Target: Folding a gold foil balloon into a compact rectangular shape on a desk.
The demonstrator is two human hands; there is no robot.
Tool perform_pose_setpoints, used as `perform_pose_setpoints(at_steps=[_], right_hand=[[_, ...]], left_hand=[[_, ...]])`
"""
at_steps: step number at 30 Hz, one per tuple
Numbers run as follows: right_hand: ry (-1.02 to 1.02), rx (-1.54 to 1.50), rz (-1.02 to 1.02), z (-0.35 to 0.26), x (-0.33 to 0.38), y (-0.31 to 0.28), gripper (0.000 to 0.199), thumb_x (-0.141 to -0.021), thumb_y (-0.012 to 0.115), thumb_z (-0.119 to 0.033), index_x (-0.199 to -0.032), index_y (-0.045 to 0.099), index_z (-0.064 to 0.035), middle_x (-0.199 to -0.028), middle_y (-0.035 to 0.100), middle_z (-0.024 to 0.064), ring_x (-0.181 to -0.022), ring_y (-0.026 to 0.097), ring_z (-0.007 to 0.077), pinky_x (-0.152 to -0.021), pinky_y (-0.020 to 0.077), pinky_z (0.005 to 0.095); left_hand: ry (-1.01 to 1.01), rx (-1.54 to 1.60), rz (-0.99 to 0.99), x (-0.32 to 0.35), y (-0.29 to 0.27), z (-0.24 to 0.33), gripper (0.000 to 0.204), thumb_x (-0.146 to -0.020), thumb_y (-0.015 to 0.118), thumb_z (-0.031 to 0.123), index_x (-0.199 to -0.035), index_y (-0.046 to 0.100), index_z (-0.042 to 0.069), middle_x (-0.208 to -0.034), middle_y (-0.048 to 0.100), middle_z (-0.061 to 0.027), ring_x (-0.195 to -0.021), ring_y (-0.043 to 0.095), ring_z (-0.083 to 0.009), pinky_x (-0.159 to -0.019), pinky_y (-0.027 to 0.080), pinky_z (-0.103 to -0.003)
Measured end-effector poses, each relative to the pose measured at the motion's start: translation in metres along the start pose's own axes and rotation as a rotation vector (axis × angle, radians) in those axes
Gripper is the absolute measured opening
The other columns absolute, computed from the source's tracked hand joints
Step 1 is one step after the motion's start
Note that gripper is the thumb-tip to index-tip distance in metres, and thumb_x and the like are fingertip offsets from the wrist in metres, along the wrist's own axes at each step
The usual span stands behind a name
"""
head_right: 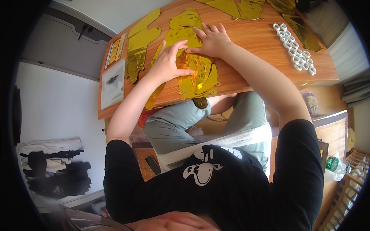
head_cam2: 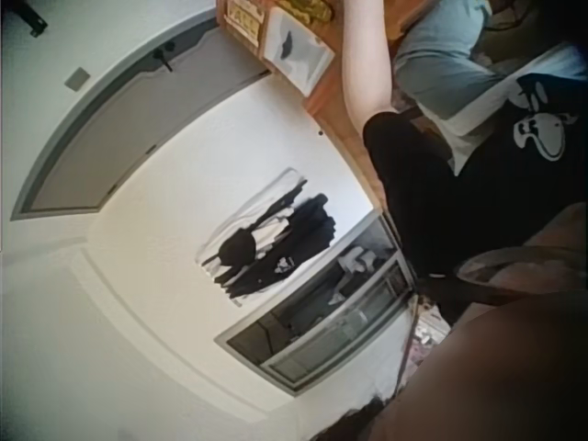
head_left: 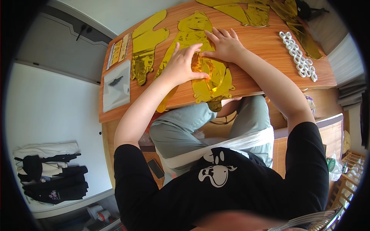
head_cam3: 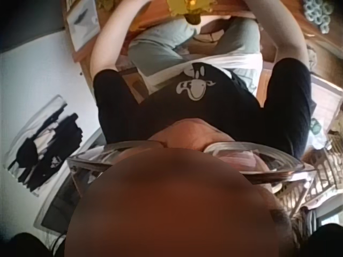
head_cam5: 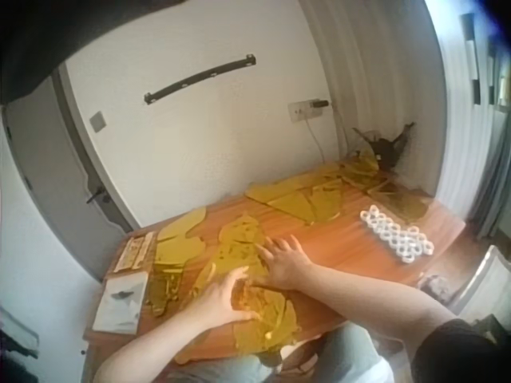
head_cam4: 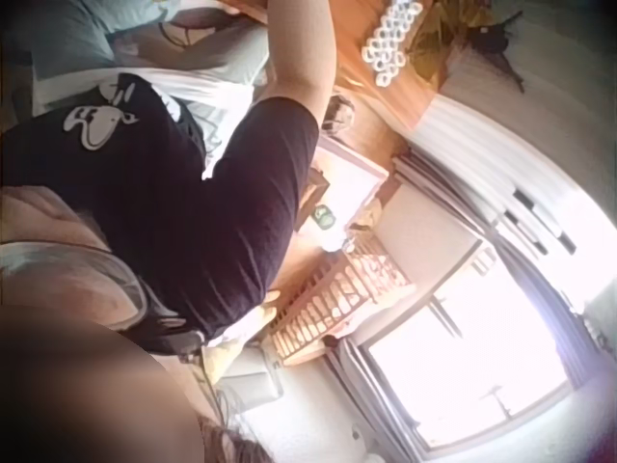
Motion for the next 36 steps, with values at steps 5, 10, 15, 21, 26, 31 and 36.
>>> perform_pose_setpoints(at_steps=[5,10,15,21,26,31,36], right_hand=[[-0.002,0.015,0.008,-0.001,-0.001,-0.001,0.103,-0.084,0.05,-0.087,-0.161,0.034,-0.0195,-0.16,0.042,0.0153,-0.15,0.035,0.0339,-0.123,0.0203,0.0605],[-0.007,0.011,0.022,-0.001,-0.001,-0.002,0.103,-0.084,0.05,-0.086,-0.16,0.035,-0.0186,-0.16,0.042,0.0153,-0.15,0.036,0.0339,-0.123,0.0208,0.0598],[-0.004,0.018,0.031,-0.001,0.001,-0.002,0.103,-0.085,0.05,-0.086,-0.16,0.036,-0.0178,-0.16,0.042,0.0152,-0.15,0.036,0.034,-0.123,0.0212,0.059],[-0.006,0.01,0.036,-0.002,0.001,-0.003,0.103,-0.085,0.049,-0.087,-0.16,0.035,-0.0184,-0.16,0.042,0.0155,-0.15,0.035,0.0342,-0.123,0.0203,0.0592],[0.001,0.021,-0.002,-0.001,0.001,-0.005,0.095,-0.089,0.052,-0.079,-0.162,0.033,-0.0207,-0.162,0.04,0.0154,-0.151,0.034,0.0321,-0.124,0.0192,0.0581],[0.005,0.03,-0.036,-0.003,0.001,-0.007,0.093,-0.09,0.054,-0.075,-0.162,0.031,-0.0215,-0.162,0.04,0.0152,-0.152,0.033,0.0311,-0.125,0.0179,0.0568],[0.004,0.034,-0.033,0.0,0.0,-0.003,0.096,-0.089,0.054,-0.078,-0.162,0.031,-0.0212,-0.162,0.04,0.0153,-0.152,0.033,0.0314,-0.125,0.0181,0.0571]], left_hand=[[0.008,-0.08,-0.001,0.004,-0.001,0.0,0.099,-0.074,0.082,0.064,-0.149,0.042,0.013,-0.129,0.068,-0.0136,-0.126,0.063,-0.0323,-0.123,0.015,-0.066],[-0.021,-0.085,-0.019,0.007,0.001,0.002,0.102,-0.073,0.082,0.067,-0.149,0.044,0.012,-0.133,0.066,-0.015,-0.129,0.06,-0.0322,-0.123,0.013,-0.067],[-0.041,-0.098,-0.088,0.012,0.002,0.011,0.11,-0.069,0.086,0.061,-0.155,0.038,0.012,-0.144,0.058,-0.0147,-0.137,0.053,-0.0325,-0.125,0.006,-0.067],[-0.071,-0.092,-0.117,0.014,0.002,0.012,0.121,-0.063,0.086,0.069,-0.157,0.035,0.01,-0.147,0.054,-0.0168,-0.142,0.047,-0.0337,-0.125,0.002,-0.066],[-0.017,-0.157,-0.19,0.017,0.006,0.017,0.139,-0.057,0.077,0.085,-0.162,0.026,0.01,-0.154,0.046,-0.019,-0.149,0.036,-0.0353,-0.122,0.002,-0.07],[-0.047,-0.146,-0.258,0.021,0.01,0.017,0.142,-0.057,0.078,0.085,-0.164,0.019,0.013,-0.161,0.037,-0.0203,-0.153,0.027,-0.0374,-0.122,-0.001,-0.07],[-0.088,-0.087,-0.297,0.018,0.008,0.016,0.144,-0.056,0.079,0.085,-0.165,0.015,0.015,-0.163,0.034,-0.021,-0.154,0.024,-0.0372,-0.122,-0.003,-0.07]])
Point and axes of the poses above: each hand's wrist, its own x-axis away from the middle knuckle, its own y-axis out of the palm, z = x × y, the point moved 5 cm from there along -x, towards the middle knuckle
